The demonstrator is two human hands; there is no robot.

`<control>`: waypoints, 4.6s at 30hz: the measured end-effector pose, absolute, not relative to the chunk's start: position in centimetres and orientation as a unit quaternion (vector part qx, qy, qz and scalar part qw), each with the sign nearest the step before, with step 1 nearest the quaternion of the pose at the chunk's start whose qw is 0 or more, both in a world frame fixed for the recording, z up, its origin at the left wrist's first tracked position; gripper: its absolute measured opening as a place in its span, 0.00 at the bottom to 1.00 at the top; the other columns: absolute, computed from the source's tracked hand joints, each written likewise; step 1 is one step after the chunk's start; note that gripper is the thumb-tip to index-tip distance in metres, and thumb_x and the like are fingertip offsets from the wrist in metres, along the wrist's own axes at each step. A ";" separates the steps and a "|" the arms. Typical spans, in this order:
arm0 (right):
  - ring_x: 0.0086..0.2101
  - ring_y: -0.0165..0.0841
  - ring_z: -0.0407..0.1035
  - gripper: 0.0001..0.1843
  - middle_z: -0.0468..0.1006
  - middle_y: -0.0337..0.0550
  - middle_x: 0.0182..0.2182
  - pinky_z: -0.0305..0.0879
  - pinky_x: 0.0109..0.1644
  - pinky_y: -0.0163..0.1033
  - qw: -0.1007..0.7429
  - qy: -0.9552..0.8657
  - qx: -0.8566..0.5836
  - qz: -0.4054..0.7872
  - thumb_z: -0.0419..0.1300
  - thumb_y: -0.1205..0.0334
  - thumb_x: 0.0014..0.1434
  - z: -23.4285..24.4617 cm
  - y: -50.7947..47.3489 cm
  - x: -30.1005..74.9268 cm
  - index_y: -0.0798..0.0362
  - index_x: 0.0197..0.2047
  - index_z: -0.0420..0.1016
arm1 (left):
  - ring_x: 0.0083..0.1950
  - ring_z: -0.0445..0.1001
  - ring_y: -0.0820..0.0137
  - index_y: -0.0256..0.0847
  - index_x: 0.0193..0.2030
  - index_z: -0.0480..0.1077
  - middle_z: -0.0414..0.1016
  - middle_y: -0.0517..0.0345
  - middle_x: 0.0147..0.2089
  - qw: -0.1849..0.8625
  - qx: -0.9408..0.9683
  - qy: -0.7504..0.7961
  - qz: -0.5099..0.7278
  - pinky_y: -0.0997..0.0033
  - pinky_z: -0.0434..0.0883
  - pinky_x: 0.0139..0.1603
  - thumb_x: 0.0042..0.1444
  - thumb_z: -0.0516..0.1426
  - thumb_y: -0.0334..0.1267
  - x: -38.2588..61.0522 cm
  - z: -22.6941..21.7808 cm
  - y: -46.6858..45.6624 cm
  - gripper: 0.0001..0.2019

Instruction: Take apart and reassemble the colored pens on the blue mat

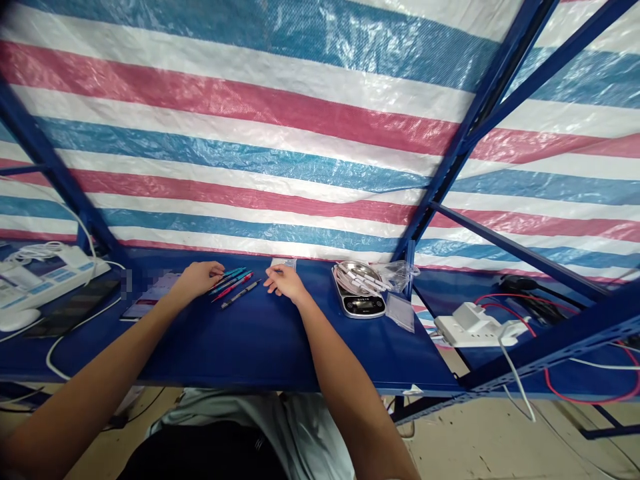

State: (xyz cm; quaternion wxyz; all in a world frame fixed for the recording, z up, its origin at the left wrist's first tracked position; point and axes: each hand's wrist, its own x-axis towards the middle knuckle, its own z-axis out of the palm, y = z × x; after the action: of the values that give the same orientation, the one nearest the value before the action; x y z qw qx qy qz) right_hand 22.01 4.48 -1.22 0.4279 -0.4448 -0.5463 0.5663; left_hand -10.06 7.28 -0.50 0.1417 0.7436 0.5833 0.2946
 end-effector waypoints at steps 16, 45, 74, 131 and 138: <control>0.21 0.28 0.72 0.29 0.82 0.41 0.27 0.64 0.20 0.31 0.484 -0.543 -0.412 0.549 0.75 0.36 0.54 -0.1 2.3 26.0 0.53 0.35 0.75 | 0.49 0.83 0.52 0.51 0.48 0.87 0.87 0.51 0.47 0.300 0.762 0.370 0.438 0.57 0.75 0.60 0.53 0.73 0.49 0.7 1.1 1.4 0.16; 0.27 0.31 0.77 0.26 0.85 0.44 0.33 0.69 0.25 0.32 0.411 -0.599 -0.385 0.569 0.79 0.44 0.52 1.2 -0.5 26.7 0.53 0.43 0.80 | 0.48 0.81 0.52 0.53 0.53 0.87 0.85 0.50 0.45 0.282 0.804 0.327 0.409 0.54 0.73 0.63 0.64 0.66 0.51 0.0 0.2 -0.6 0.14; 0.27 0.30 0.77 0.09 0.86 0.48 0.35 0.66 0.21 0.29 0.496 -0.517 -0.562 0.413 0.67 0.57 0.67 -1.3 3.6 29.7 0.54 0.43 0.78 | 0.57 0.82 0.50 0.46 0.50 0.84 0.85 0.50 0.52 0.072 0.816 0.468 0.331 0.49 0.77 0.62 0.71 0.57 0.52 -0.8 -0.8 0.4 0.17; 0.24 0.29 0.71 0.25 0.81 0.39 0.28 0.60 0.23 0.31 0.426 -0.640 -0.402 0.498 0.69 0.37 0.61 0.0 0.1 24.1 0.50 0.47 0.82 | 0.53 0.80 0.58 0.48 0.63 0.74 0.79 0.49 0.55 0.087 0.863 0.365 0.338 0.59 0.76 0.56 0.77 0.51 0.50 1.4 0.2 -1.7 0.18; 0.24 0.28 0.74 0.26 0.85 0.46 0.32 0.59 0.19 0.29 0.461 -0.580 -0.433 0.513 0.72 0.36 0.59 0.4 0.6 25.7 0.52 0.35 0.76 | 0.53 0.82 0.57 0.46 0.52 0.81 0.84 0.51 0.48 0.091 0.841 0.390 0.363 0.56 0.76 0.59 0.75 0.54 0.53 0.6 -0.2 -0.7 0.17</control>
State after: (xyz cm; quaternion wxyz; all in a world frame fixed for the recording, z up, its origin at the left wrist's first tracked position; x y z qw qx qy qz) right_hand 25.70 0.56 0.35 0.4611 -0.4331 -0.5804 0.5128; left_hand 0.64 -0.72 -0.23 0.0908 0.8412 0.3903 0.3630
